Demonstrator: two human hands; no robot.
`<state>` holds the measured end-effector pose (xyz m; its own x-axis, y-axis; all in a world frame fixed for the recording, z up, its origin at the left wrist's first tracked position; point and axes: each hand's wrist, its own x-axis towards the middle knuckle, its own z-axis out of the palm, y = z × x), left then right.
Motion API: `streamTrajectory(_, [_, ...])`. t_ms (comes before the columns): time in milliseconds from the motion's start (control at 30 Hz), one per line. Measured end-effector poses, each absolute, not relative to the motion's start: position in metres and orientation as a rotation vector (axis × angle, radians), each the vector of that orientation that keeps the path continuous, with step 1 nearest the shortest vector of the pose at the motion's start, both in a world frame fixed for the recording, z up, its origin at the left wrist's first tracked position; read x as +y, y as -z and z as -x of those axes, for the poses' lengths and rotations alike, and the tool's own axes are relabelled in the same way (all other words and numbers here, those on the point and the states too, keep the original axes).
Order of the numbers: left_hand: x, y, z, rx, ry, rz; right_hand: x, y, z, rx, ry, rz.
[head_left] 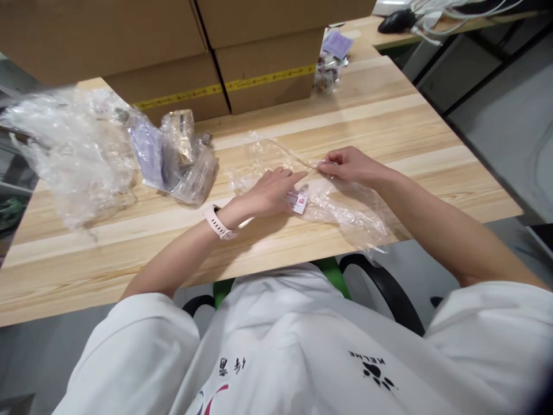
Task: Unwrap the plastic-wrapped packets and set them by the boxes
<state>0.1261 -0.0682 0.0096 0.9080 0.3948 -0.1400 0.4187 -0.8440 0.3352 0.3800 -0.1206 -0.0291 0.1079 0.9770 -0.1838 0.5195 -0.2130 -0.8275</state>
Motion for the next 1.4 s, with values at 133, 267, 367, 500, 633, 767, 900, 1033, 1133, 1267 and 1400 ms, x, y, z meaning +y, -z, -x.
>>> streamTrajectory(133, [-0.062,-0.01,-0.132,0.481,0.084,-2.727,-0.126,0.032,-0.393,-1.412,-0.975,1.861])
streamTrajectory(267, [-0.067,-0.006,-0.118,0.334,-0.13,-2.769,-0.124,0.034,-0.399,-1.377,-0.975,1.896])
streamTrajectory(367, [-0.078,-0.004,-0.094,0.215,-0.265,-2.85,-0.119,0.039,-0.406,-1.395,-0.873,1.95])
streamTrajectory(500, [-0.09,0.004,-0.061,0.204,-0.213,-2.898,-0.12,0.04,-0.413,-1.516,-0.718,2.029])
streamTrajectory(633, [-0.092,0.002,-0.045,0.348,-0.228,-2.814,-0.131,0.024,-0.403,-1.706,-0.352,2.182])
streamTrajectory(767, [-0.081,-0.012,-0.055,0.434,-0.416,-2.689,-0.144,0.0,-0.368,-1.889,-0.055,2.0])
streamTrajectory(900, [-0.059,-0.018,-0.081,0.236,-0.156,-2.681,-0.149,-0.004,-0.335,-2.199,-0.688,1.678])
streamTrajectory(1033, [-0.048,-0.01,-0.098,0.229,0.125,-2.684,-0.154,0.011,-0.324,-2.156,-0.898,1.553])
streamTrajectory(1133, [-0.055,-0.005,-0.093,0.234,-0.027,-2.76,-0.158,0.021,-0.325,-2.083,-0.865,1.606])
streamTrajectory(1267, [-0.083,-0.004,-0.061,0.226,-0.213,-2.85,-0.158,0.028,-0.328,-2.05,-0.873,1.625])
streamTrajectory(1400, [-0.11,-0.005,-0.02,0.302,-0.179,-2.758,-0.158,0.025,-0.327,-2.064,-0.859,1.636])
